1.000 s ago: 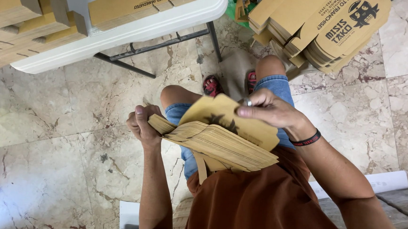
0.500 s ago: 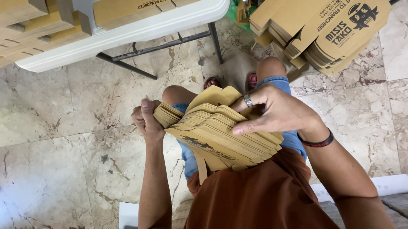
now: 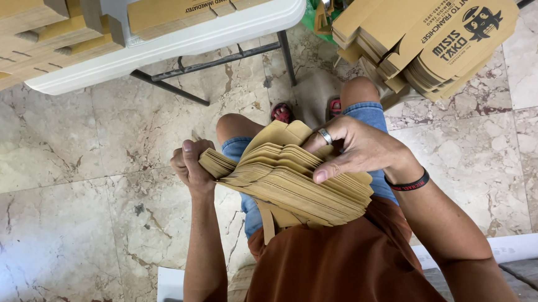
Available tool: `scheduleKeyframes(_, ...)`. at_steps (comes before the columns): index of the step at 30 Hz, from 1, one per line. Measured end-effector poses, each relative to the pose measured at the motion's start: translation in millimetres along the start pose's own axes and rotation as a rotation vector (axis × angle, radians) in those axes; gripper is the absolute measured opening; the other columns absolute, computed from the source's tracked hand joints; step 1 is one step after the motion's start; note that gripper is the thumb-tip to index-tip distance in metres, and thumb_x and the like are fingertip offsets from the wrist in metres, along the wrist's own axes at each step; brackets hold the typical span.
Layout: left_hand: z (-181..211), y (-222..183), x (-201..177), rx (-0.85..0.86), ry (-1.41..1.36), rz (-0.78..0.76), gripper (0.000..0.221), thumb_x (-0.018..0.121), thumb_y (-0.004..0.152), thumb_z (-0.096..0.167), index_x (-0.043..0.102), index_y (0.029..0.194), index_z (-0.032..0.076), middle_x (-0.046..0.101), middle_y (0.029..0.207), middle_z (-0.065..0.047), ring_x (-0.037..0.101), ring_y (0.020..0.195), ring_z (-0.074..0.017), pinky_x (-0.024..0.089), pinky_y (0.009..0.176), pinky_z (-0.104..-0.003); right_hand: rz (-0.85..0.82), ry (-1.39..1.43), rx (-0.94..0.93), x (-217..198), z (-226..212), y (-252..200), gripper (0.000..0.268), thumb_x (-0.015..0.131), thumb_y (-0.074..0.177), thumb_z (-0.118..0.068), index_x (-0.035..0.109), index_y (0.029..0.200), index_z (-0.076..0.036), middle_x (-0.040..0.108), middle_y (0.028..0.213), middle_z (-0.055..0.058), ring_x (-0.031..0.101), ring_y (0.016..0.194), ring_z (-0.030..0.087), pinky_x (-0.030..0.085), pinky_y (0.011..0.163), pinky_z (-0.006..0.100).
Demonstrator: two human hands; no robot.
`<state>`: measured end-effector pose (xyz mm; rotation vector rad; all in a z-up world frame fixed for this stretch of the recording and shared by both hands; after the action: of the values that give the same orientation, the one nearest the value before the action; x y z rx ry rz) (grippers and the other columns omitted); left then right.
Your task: Sorting and stacking flat-packed cardboard boxes from a table and the floor.
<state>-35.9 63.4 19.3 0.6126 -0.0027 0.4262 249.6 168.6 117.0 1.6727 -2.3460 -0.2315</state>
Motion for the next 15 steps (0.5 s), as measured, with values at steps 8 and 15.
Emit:
scheduleKeyframes(8,-8,-7,-2,0.046,-0.103,0.001,0.065,0.037,0.112,0.012,0.047,0.048,0.008,0.035,0.036,-0.004,0.030,0.031,-0.0108,0.032,0.036,-0.024,-0.004,0.011,-0.090,-3,4,-1,0.035,0.086,0.084,-0.016,0.077,0.113,0.002,0.078,0.094,0.012,0.071,0.083,0.016,0.059,0.075,0.034)
scheduleKeyframes(15,-3,-14,7,-0.079,0.242,0.204,0.063,0.045,0.108,0.025,0.065,0.053,0.002,0.044,0.036,-0.004,0.039,0.037,-0.0103,0.036,0.043,-0.025,-0.003,-0.117,-0.039,-9,12,-8,0.039,0.085,0.083,-0.016,0.075,0.115,0.004,0.078,0.098,0.017,0.073,0.087,0.019,0.060,0.075,0.039)
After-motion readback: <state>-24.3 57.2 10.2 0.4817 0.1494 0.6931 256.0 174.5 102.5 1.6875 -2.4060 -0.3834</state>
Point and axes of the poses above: each hand's wrist, its own y-axis towards the middle knuckle, its own x-axis out of the palm, z = x × y, the point moved 7 cm from there along y, towards the middle knuckle
